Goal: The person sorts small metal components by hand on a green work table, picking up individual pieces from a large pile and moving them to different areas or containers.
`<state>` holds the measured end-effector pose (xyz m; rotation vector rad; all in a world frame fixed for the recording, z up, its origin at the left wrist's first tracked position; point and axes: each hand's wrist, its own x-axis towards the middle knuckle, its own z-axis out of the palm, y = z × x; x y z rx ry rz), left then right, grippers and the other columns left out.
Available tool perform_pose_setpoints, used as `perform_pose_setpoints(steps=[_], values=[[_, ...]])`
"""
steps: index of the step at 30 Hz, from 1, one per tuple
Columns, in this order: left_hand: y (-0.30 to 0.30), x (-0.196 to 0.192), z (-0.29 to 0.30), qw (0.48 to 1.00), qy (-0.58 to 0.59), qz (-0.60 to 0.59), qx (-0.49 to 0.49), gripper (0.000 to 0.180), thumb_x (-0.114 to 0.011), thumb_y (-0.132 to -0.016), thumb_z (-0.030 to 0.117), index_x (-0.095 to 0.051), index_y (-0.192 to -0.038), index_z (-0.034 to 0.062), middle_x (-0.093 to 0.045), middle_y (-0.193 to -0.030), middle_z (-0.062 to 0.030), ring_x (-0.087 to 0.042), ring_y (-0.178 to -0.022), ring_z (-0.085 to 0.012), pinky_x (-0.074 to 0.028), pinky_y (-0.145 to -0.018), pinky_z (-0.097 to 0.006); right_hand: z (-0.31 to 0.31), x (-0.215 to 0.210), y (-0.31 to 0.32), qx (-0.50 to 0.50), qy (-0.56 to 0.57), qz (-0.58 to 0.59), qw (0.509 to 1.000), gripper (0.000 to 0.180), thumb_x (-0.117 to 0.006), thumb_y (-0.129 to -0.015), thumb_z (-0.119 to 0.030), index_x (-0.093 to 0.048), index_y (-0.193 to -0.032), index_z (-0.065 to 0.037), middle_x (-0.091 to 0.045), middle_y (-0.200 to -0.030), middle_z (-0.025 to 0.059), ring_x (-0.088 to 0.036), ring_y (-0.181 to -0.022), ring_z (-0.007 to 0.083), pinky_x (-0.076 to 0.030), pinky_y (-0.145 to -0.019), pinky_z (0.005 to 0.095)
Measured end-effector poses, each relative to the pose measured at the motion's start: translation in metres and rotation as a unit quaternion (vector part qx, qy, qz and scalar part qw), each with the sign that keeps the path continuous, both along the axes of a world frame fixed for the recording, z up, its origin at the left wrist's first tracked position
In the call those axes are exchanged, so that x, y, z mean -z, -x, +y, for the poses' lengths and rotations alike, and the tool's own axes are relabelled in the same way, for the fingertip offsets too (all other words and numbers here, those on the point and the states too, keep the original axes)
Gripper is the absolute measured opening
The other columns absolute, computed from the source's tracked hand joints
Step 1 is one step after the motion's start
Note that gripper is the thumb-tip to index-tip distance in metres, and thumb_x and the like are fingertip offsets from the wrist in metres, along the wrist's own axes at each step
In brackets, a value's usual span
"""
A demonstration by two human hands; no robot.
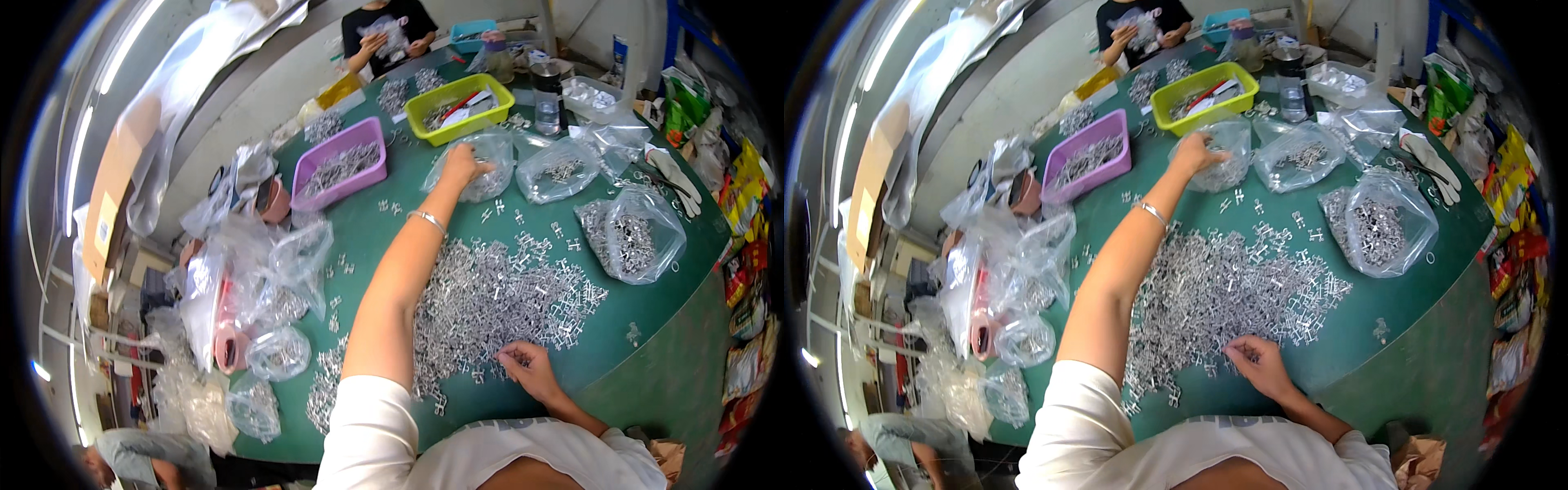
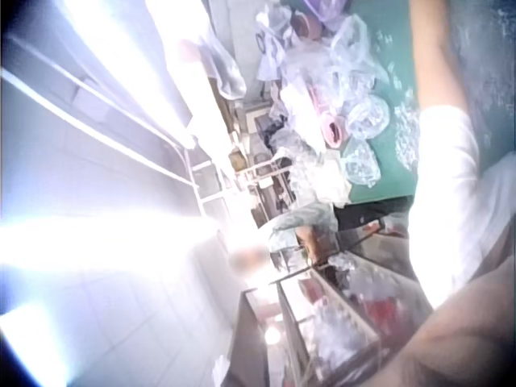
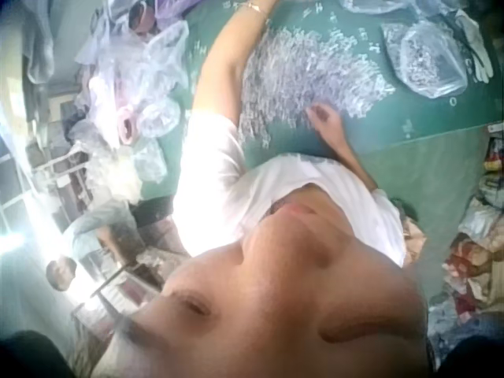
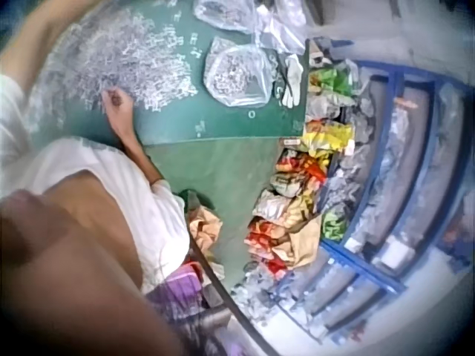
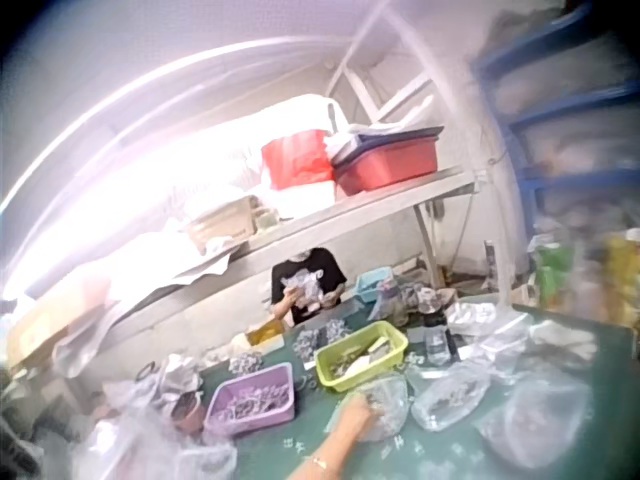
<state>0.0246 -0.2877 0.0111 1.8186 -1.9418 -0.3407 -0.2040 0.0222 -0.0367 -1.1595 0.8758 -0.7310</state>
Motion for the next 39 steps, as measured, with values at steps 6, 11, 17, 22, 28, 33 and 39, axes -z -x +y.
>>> perform_pose_setpoints(steps=[6, 11, 17, 22, 28, 33, 39], values=[[0.011, -0.028, 0.069, 0.999, 0.018, 0.025, 0.008, 0.041, -0.067, -0.073, 0.032, -0.062, -0.097, -0.0005, -0.059, -0.096, -0.023, -0.057, -0.091, -0.0334, -0.044, -0.08, -0.041, 0.013, -0.012, -0.011, -0.031, -0.017, 0.012, 0.999, 0.008, -0.056, -0.083, -0.007, -0.061, -0.084, -0.001, -0.05, -0.057, -0.0012, -0.044, -0.049, 0.0036, -0.033, -0.044, 0.0182], [0.028, -0.054, 0.255, 0.95, 0.229, 0.21, 0.035, 0.021, -0.06, -0.075, 0.016, -0.061, -0.09, 0.0005, -0.059, -0.092, -0.0173, -0.053, -0.091, -0.0337, -0.041, -0.082, -0.042, 0.022, -0.006, -0.014, -0.064, -0.059, -0.092, 0.992, 0.016, -0.049, -0.088, -0.009, -0.053, -0.076, 0.0, -0.038, -0.046, -0.0018, -0.034, -0.038, 0.0052, -0.026, -0.035, 0.0198], [0.024, -0.008, 0.458, 0.919, 0.143, 0.314, -0.189, 0.016, -0.059, -0.077, 0.003, -0.059, -0.093, 0.0006, -0.06, -0.09, -0.0125, -0.058, -0.08, -0.0245, -0.046, -0.07, -0.031, 0.035, -0.015, -0.037, -0.155, -0.102, -0.082, 0.979, 0.02, -0.045, -0.092, -0.014, -0.053, -0.081, 0.001, -0.032, -0.045, -0.0028, -0.031, -0.036, 0.0051, -0.024, -0.032, 0.0198], [0.009, 0.03, 0.547, 0.851, 0.189, 0.201, -0.446, 0.016, -0.059, -0.076, -0.003, -0.061, -0.091, 0.001, -0.061, -0.086, -0.0114, -0.058, -0.073, -0.019, -0.046, -0.064, -0.027, 0.055, -0.026, -0.084, -0.279, 0.036, 0.06, 0.958, 0.017, -0.053, -0.086, -0.011, -0.058, -0.094, 0.003, -0.038, -0.052, -0.0015, -0.035, -0.041, 0.0047, -0.027, -0.036, 0.021], [-0.03, 0.051, 0.573, 0.827, 0.177, 0.04, -0.532, 0.028, -0.061, -0.073, -0.001, -0.058, -0.1, 0.0025, -0.056, -0.099, -0.013, -0.052, -0.091, -0.0286, -0.041, -0.079, -0.035, 0.083, -0.028, -0.194, -0.363, 0.446, 0.121, 0.809, 0.025, -0.063, -0.074, -0.009, -0.06, -0.099, -0.004, -0.051, -0.071, 0.0094, -0.053, -0.06, 0.0245, -0.042, -0.054, 0.035], [-0.062, 0.058, 0.555, 0.837, 0.115, -0.03, -0.534, 0.037, -0.064, -0.072, 0.005, -0.053, -0.108, 0.0071, -0.05, -0.11, -0.01, -0.046, -0.101, -0.0281, -0.035, -0.085, -0.039, 0.106, -0.019, -0.258, -0.367, 0.573, 0.141, 0.719, 0.022, -0.062, -0.075, -0.014, -0.06, -0.095, -0.007, -0.051, -0.084, 0.0099, -0.057, -0.064, 0.0286, -0.044, -0.055, 0.04], [-0.074, 0.069, 0.573, 0.826, 0.137, 0.047, -0.544, 0.033, -0.067, -0.07, 0.008, -0.053, -0.1, 0.0067, -0.051, -0.106, -0.008, -0.046, -0.1, -0.0272, -0.033, -0.084, -0.038, 0.092, 0.0, -0.252, -0.351, 0.566, 0.134, 0.734, 0.013, -0.06, -0.077, -0.014, -0.062, -0.088, -0.007, -0.054, -0.086, 0.01, -0.059, -0.065, 0.0293, -0.045, -0.056, 0.0394]])
